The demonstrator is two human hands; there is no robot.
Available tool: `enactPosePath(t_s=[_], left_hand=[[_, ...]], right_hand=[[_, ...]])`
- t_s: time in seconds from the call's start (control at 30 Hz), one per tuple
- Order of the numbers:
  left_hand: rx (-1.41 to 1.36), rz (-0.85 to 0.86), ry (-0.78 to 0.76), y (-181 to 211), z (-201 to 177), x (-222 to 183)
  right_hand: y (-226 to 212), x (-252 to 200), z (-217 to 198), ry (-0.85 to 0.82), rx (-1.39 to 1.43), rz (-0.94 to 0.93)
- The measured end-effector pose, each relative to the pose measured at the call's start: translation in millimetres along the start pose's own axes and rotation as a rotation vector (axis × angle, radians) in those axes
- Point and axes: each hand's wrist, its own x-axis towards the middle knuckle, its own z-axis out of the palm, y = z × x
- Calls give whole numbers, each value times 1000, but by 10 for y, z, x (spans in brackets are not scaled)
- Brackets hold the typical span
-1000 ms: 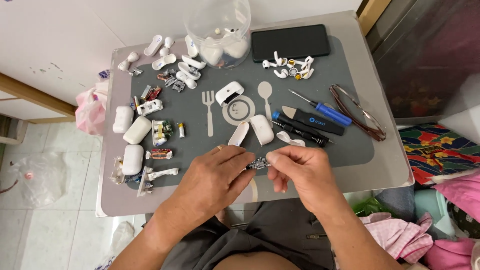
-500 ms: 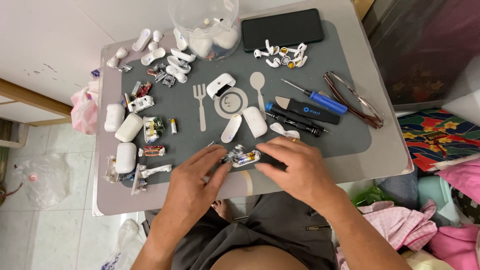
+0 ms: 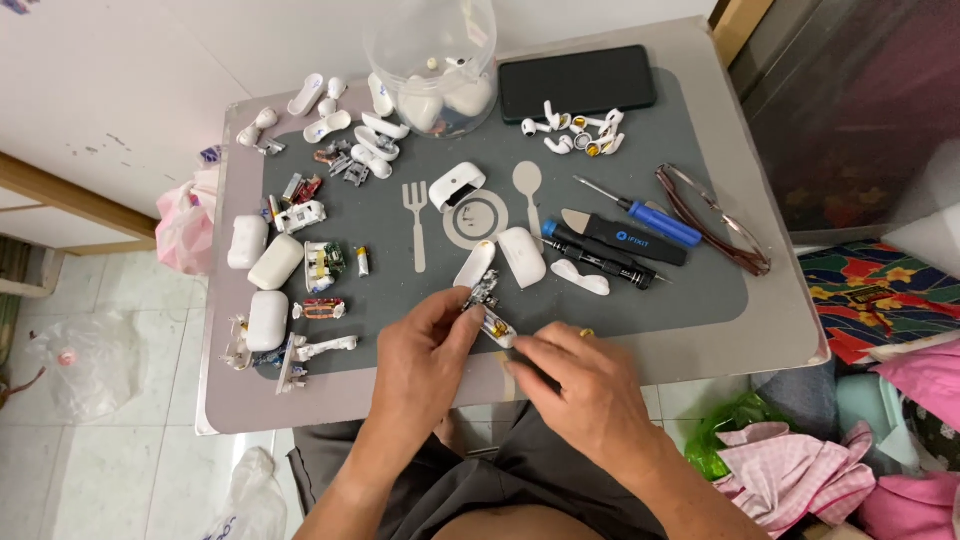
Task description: Assembling and repairing small internal electronic components of a device using precision tools on a workbench.
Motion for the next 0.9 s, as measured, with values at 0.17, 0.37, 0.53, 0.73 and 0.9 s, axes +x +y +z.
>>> enactPosePath(t_s=[0.17,0.37,0.53,0.73,0.9], left_hand=[[-250,24,-160,-27,37,79],[-222,-6,-176,-3,129,159],[-268,-7,-225,-48,151,224],[-9,235,-103,-45,-18,-54],[61,366,3,-115,100,-279]], right_hand=[[28,-67,7,96,-194,64],[-118,-93,88,64,-267,2],[-7,-108,-32,-14,-63,-45],[402,-59,-133,-29,-33,13],[427,165,-75,-129,-69,-44]])
